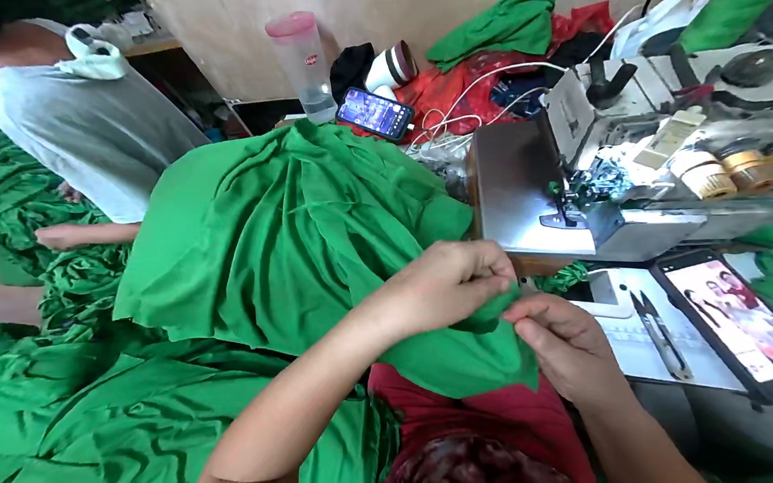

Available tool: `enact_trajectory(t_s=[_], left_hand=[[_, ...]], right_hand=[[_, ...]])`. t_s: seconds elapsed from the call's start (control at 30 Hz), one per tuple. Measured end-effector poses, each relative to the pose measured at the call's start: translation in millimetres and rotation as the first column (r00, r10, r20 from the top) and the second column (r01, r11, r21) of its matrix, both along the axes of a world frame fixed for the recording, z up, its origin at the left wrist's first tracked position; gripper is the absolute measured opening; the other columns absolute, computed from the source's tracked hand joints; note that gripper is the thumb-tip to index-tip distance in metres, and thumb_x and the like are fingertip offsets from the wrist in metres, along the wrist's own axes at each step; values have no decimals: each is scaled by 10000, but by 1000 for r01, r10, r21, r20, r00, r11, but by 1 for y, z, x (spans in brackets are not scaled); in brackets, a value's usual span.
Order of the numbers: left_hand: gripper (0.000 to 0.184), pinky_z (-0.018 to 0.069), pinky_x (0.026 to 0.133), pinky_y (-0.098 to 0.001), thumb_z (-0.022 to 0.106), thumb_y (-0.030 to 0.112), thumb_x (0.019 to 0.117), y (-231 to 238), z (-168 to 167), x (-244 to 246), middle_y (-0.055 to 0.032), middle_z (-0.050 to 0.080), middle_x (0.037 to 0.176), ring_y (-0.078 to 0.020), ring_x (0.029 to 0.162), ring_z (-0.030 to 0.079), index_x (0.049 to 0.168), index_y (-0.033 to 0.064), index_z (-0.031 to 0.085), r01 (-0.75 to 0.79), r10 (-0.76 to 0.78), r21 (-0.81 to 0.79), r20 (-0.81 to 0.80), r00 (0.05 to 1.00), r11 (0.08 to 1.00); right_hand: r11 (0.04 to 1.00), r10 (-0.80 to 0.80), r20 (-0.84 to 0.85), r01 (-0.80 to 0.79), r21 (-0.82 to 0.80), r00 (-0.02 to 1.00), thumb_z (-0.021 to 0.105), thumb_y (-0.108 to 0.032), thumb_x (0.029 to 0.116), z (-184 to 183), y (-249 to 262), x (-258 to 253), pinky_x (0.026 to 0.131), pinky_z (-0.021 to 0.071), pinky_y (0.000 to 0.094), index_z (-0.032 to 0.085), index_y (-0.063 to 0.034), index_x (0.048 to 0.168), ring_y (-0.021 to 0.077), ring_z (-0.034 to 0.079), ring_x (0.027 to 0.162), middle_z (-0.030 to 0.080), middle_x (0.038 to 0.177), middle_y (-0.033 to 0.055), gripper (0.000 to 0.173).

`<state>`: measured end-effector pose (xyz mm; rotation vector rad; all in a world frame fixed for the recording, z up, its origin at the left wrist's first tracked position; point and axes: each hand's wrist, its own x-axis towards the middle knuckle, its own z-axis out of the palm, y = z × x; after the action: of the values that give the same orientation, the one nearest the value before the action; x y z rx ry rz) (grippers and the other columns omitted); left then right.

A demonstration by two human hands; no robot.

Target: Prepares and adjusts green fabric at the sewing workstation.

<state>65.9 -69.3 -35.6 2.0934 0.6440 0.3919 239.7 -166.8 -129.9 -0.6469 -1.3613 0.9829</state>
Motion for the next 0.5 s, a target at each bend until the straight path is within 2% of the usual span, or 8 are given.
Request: enact_trajectory(t_s=[0.07, 0.17, 0.27, 0.37, 0.5], left_hand=[[159, 439, 633, -107, 584, 153, 1030, -4, -3, -3, 76, 627, 748, 76, 668, 537, 1013, 44, 697, 19, -14, -140, 33, 999, 990], [159, 428, 621, -103, 592, 160, 1023, -6, -10, -11, 96, 620, 745, 84, 660, 527, 1016, 53, 709, -47, 53, -175, 31, 998, 983], [143, 440, 637, -108, 599, 157, 1019, -5, -15, -15, 102, 628, 759, 82, 679, 542, 1011, 66, 709, -95, 98, -211, 6, 995, 973], [134, 441, 632, -114, 602, 149, 1017, -6, -18, -13, 98, 627, 745, 78, 671, 544, 987, 69, 705, -127, 131, -235, 2, 991, 964], [106, 428, 594, -113, 642, 161, 988, -10, -22, -8, 109, 596, 694, 77, 621, 521, 937, 70, 665, -128, 144, -270, 41, 989, 954]], right_hand=[[989, -132, 64, 127, 72, 989, 561, -202, 1053, 1, 1, -2, 807, 534, 97, 723, -171, 1130, -92, 645, 899, 724, 1013, -159, 182], [950, -309, 146, 298, 95, 940, 555, -192, 1053, -6, 4, -4, 773, 522, 87, 693, -112, 1079, -103, 623, 852, 706, 952, -141, 161], [940, -340, 140, 330, 91, 930, 537, -188, 1061, -10, 3, -7, 780, 525, 90, 680, -94, 1081, -97, 626, 855, 702, 950, -127, 172], [919, -380, 206, 343, 196, 902, 487, -259, 1090, -4, 0, -13, 809, 502, 63, 643, -103, 1083, -130, 599, 887, 677, 971, -111, 221], [879, -453, 241, 385, 281, 858, 466, -240, 1099, -4, 2, -18, 825, 494, 62, 616, -63, 1084, -120, 597, 901, 669, 971, -49, 232]])
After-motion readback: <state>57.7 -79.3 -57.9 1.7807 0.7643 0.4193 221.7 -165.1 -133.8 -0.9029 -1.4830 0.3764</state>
